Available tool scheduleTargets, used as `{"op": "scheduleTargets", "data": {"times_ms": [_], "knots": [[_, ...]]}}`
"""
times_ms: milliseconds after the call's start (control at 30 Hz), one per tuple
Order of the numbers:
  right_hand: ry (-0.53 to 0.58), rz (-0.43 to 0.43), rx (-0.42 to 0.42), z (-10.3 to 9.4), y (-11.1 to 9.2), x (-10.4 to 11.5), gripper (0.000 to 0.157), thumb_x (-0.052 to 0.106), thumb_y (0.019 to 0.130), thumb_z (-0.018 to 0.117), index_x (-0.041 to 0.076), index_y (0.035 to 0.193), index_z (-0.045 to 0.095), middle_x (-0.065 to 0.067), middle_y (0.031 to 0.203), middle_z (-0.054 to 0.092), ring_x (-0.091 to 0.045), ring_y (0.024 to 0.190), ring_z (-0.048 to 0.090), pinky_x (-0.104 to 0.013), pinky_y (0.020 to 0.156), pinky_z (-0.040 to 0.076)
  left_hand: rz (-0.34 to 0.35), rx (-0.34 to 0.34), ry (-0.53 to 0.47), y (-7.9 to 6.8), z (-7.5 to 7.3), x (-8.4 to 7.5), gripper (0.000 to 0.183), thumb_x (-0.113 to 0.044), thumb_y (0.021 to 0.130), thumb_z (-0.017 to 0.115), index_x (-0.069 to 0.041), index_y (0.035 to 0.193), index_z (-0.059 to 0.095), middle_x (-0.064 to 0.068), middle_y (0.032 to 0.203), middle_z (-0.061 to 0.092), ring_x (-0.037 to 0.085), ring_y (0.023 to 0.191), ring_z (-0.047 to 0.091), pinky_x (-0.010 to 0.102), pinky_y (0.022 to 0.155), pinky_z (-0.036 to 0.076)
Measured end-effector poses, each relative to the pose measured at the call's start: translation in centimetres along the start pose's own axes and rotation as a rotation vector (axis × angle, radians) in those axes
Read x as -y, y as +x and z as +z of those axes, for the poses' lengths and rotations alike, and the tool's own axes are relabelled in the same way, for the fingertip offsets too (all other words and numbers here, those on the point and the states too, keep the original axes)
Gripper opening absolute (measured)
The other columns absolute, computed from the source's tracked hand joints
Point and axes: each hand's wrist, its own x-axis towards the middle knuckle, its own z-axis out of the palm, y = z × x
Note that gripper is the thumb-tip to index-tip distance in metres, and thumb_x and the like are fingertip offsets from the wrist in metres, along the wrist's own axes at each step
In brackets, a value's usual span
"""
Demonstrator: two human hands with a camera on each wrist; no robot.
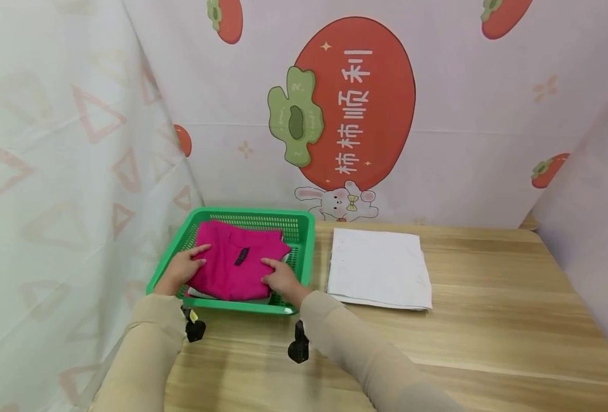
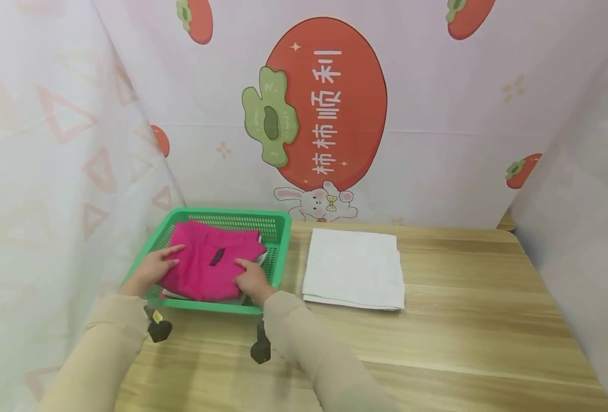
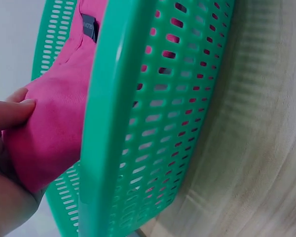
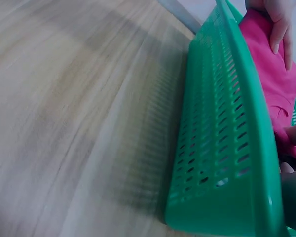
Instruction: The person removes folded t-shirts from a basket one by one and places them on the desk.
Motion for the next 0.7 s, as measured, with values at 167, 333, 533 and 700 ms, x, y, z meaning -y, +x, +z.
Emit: {"op": "scheduleTargets", "data": {"times_ms": [167, 333, 533, 700], "knots": [[-0.096, -0.064, -0.012, -1.2, -0.7, 1.4, 0.048, 0.001, 0.082, 0.053, 0.011, 0.128, 0.044, -0.011, 0.129, 0.039, -0.015, 0.092, 0.048, -0.022, 0.065, 0.043, -0.030, -0.022, -0.095, -0.3, -0.5, -0.8, 0.043, -0.011, 0.089, 0.046, -0.006, 0.130, 0.039, 0.030, 0.128, 0.030, 0.039, 0.112, 0.032, 0.044, 0.081, 0.038], [-0.180, -0.128, -0.043, -2.7, -1.3, 2.5, 0.046, 0.004, 0.080, 0.058, 0.012, 0.124, 0.048, -0.010, 0.126, 0.042, -0.017, 0.098, 0.046, -0.024, 0.071, 0.043, -0.041, -0.028, -0.184, -1.4, -1.0, -2.1, 0.044, -0.014, 0.090, 0.045, -0.012, 0.133, 0.036, 0.027, 0.132, 0.026, 0.038, 0.112, 0.033, 0.044, 0.081, 0.039], [-0.141, -0.153, -0.036, -4.7, -2.1, 3.3, 0.036, 0.008, 0.082, 0.057, 0.011, 0.118, 0.054, -0.009, 0.122, 0.045, -0.018, 0.095, 0.049, -0.027, 0.073, 0.044, -0.037, -0.021, -0.322, -3.1, -0.9, -4.1, 0.044, -0.016, 0.090, 0.045, -0.014, 0.134, 0.035, 0.025, 0.131, 0.029, 0.033, 0.096, 0.049, 0.034, 0.070, 0.046], [-0.081, -0.146, -0.015, -6.2, -3.1, 3.5, 0.034, 0.008, 0.083, 0.057, 0.010, 0.117, 0.054, -0.012, 0.120, 0.045, -0.019, 0.092, 0.051, -0.029, 0.073, 0.045, -0.043, -0.001, -0.454, -3.7, -0.4, -5.5, 0.045, -0.018, 0.090, 0.045, -0.014, 0.134, 0.034, 0.022, 0.130, 0.030, 0.024, 0.089, 0.053, 0.029, 0.068, 0.047]]}}
